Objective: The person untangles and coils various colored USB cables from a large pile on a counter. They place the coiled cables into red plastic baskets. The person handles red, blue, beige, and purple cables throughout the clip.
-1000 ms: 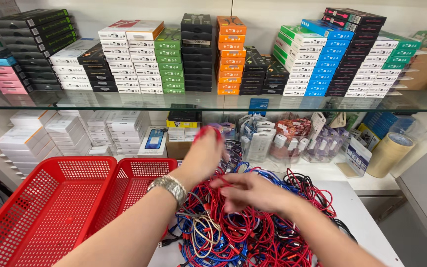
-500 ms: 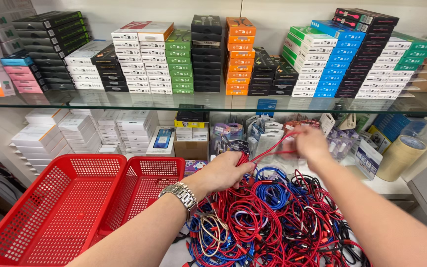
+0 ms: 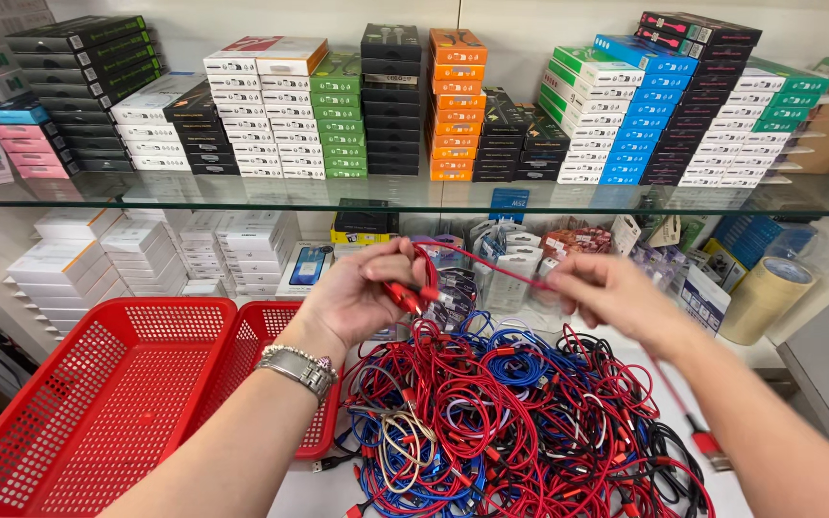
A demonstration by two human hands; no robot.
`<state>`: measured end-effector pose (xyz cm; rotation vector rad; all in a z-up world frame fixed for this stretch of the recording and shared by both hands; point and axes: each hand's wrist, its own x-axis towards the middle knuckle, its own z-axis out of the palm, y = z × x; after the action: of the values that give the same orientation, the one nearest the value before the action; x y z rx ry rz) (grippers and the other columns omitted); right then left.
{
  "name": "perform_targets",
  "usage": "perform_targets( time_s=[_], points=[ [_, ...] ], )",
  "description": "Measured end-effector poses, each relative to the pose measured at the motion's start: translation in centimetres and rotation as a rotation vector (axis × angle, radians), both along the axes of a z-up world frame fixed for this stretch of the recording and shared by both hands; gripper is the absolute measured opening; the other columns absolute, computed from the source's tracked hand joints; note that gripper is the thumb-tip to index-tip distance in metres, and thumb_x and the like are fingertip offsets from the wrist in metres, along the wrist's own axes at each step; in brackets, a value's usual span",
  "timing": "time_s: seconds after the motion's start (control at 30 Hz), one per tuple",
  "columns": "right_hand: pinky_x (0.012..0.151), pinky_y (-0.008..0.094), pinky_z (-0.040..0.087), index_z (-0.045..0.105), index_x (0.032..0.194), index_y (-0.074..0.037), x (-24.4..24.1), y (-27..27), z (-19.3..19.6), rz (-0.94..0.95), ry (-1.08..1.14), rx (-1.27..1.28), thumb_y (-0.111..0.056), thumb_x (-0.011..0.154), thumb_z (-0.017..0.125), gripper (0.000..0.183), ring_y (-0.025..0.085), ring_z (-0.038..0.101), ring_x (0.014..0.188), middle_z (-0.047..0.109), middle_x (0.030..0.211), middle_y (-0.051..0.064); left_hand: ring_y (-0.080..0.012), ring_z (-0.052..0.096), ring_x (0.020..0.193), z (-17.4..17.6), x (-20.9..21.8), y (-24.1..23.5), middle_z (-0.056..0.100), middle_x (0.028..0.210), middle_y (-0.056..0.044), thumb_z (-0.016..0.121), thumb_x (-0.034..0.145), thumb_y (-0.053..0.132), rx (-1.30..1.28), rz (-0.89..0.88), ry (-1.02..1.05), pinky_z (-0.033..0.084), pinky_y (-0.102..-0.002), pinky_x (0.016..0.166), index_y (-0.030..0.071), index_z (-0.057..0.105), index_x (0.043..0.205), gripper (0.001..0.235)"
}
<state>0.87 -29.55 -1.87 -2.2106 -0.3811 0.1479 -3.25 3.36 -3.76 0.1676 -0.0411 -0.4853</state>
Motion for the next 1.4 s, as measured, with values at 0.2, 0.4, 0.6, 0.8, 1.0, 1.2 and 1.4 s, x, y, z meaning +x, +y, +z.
perform_targets(
  time_s=[0.2, 0.4, 0.6, 0.8, 1.0, 1.2, 1.4],
  points=[
    [0.058, 0.027, 0.053, 0.077, 0.114, -0.016, -6.1, 7.5, -5.2, 0.198, 0.138, -0.093, -0.035, 0.099, 0.060, 0.030, 0.009, 0.062, 0.063, 0.067, 0.070, -0.001, -0.0185, 0.059, 0.061, 2.8, 0.7, -1.5, 0.058, 0.061, -0.001, 0.040, 0.102, 0.019, 0.288, 0.331, 0.050, 0.052, -0.044, 0.089, 0.003, 0.053, 0.086, 0.026],
    [0.063, 0.025, 0.051, 0.076, 0.117, -0.014, -8.8, 11.6, -3.1, 0.599, 0.293, -0.122, -0.031, 0.098, 0.061, 0.029, 0.007, 0.060, 0.067, 0.066, 0.073, -0.004, -0.0199, 0.074, 0.082, 0.3, -0.8, -2.6, 0.078, 0.083, -0.006, 0.044, 0.103, 0.024, 1.459, 0.361, -0.470, 0.053, -0.041, 0.068, 0.008, 0.057, 0.097, 0.021],
    [0.055, 0.025, 0.037, 0.082, 0.103, -0.013, -1.5, 5.3, 2.1, 0.278, 0.198, -0.094, -0.034, 0.088, 0.072, 0.027, 0.006, 0.051, 0.065, 0.065, 0.073, -0.004, -0.0158, 0.058, 0.053, -1.1, -3.6, -1.0, 0.051, 0.056, 0.001, 0.038, 0.107, 0.041, 1.236, -0.368, -0.488, 0.055, -0.040, 0.083, 0.003, 0.060, 0.093, 0.046],
    [0.050, 0.021, 0.034, 0.074, 0.108, -0.009, -0.4, 3.8, -4.2, 0.063, 0.400, 0.526, -0.026, 0.093, 0.070, 0.023, 0.005, 0.051, 0.063, 0.064, 0.079, -0.004, -0.0133, 0.051, 0.064, -0.1, -3.6, 0.1, 0.038, 0.059, 0.007, 0.044, 0.110, 0.028, 0.439, -0.238, -0.431, 0.052, -0.046, 0.099, 0.004, 0.055, 0.100, 0.029],
    [0.071, 0.025, 0.055, 0.058, 0.113, -0.002, -8.3, 12.4, -10.3, -0.085, 0.778, 1.055, -0.015, 0.096, 0.067, 0.022, 0.013, 0.067, 0.078, 0.073, 0.092, 0.008, -0.0184, 0.060, 0.074, -1.5, -1.2, -2.9, 0.056, 0.070, 0.001, 0.050, 0.107, 0.025, 0.685, 0.360, -0.230, 0.054, -0.042, 0.086, 0.004, 0.057, 0.103, 0.022],
    [0.082, 0.026, 0.055, 0.061, 0.121, -0.002, -10.3, 15.0, -6.4, 0.289, 0.281, 0.701, -0.016, 0.097, 0.065, 0.028, 0.011, 0.067, 0.091, 0.071, 0.102, 0.008, -0.0227, 0.071, 0.080, -3.2, -0.5, -3.2, 0.074, 0.088, -0.015, 0.048, 0.102, 0.027, 1.017, 0.491, 0.015, 0.056, -0.041, 0.071, 0.003, 0.056, 0.106, 0.026],
    [0.086, 0.034, 0.057, 0.072, 0.127, -0.010, -7.8, 12.6, -2.3, 0.084, -0.092, -0.056, -0.031, 0.105, 0.061, 0.033, 0.017, 0.070, 0.089, 0.075, 0.102, 0.007, -0.0229, 0.067, 0.073, -3.4, -1.0, -1.8, 0.071, 0.085, -0.014, 0.055, 0.099, 0.020, 1.246, 0.326, -0.236, 0.058, -0.032, 0.062, -0.004, 0.068, 0.094, 0.028]
  ],
)
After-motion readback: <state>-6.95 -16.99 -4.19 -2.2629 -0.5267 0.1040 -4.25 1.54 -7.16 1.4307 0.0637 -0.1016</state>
